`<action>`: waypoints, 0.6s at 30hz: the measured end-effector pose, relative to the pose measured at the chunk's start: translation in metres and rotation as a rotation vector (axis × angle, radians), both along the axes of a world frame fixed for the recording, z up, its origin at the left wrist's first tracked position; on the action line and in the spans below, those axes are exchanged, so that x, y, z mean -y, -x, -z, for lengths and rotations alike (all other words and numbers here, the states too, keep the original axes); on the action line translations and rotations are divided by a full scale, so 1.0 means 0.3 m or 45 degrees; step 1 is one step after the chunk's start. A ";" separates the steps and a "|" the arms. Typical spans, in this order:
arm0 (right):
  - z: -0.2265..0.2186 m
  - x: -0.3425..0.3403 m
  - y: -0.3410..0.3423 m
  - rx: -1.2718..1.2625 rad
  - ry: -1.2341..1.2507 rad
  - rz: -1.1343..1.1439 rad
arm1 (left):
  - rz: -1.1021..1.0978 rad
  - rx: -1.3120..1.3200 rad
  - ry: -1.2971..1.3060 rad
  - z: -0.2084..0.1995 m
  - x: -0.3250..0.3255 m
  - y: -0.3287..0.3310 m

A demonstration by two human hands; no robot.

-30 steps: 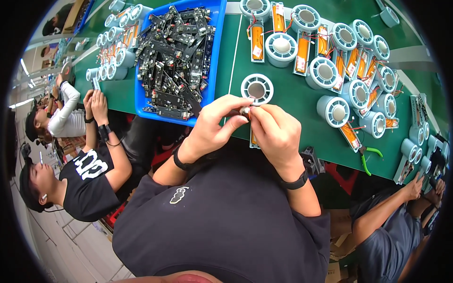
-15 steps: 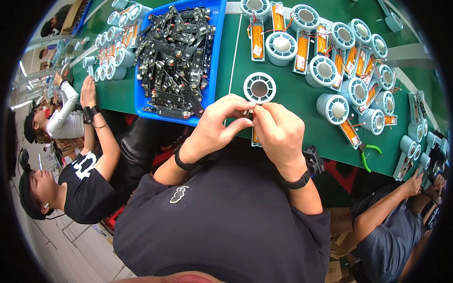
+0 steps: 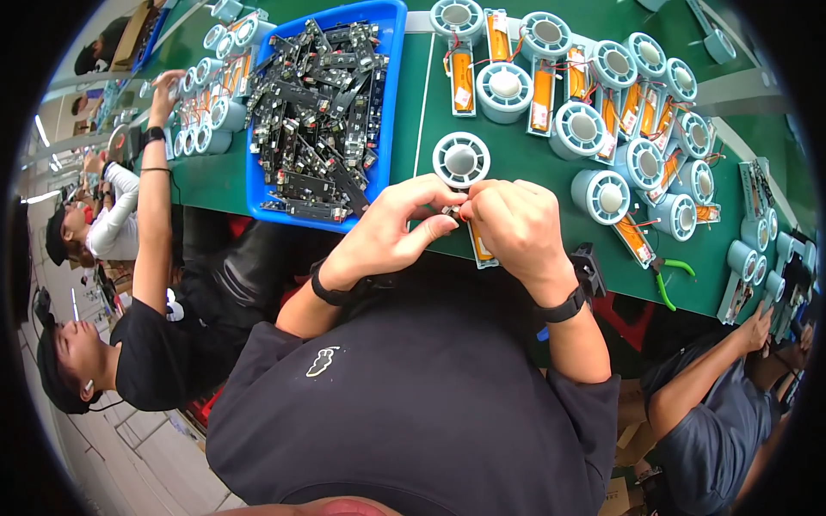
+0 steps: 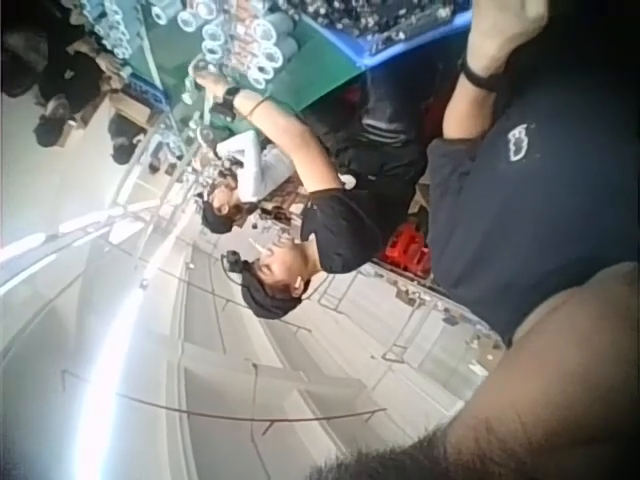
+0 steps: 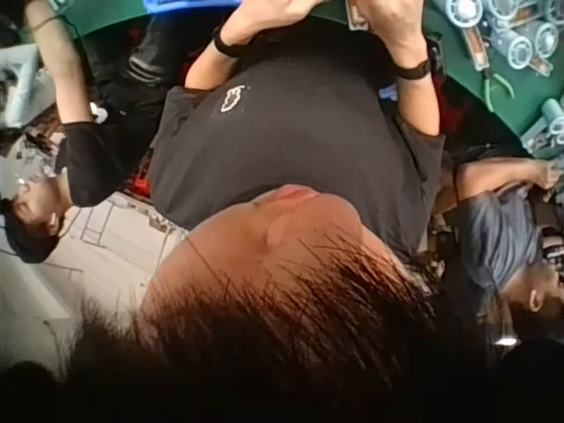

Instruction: The person picks up a circuit board from a tray, connects it to the internal wires of a handheld fan, and presses it into the housing. They repeat this process, occasionally moving completed fan assemblies aside on the table and selecting new circuit boards.

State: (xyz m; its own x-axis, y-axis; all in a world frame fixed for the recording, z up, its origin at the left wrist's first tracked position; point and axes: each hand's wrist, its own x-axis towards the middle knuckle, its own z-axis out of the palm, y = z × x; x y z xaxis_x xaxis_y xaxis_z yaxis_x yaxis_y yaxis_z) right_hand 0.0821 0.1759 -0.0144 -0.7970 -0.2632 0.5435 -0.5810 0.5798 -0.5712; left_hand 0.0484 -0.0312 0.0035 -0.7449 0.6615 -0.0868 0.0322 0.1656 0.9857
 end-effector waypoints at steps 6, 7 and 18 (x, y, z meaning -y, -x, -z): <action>-0.023 -0.022 0.008 -0.025 -0.093 0.031 | 0.020 -0.120 0.186 -0.066 -0.002 0.006; -0.046 -0.009 0.013 -0.019 -0.050 0.053 | 0.018 -0.115 0.145 -0.077 -0.009 -0.004; -0.153 -0.092 -0.081 1.094 0.108 -0.114 | 0.205 -0.196 0.128 -0.124 -0.018 -0.014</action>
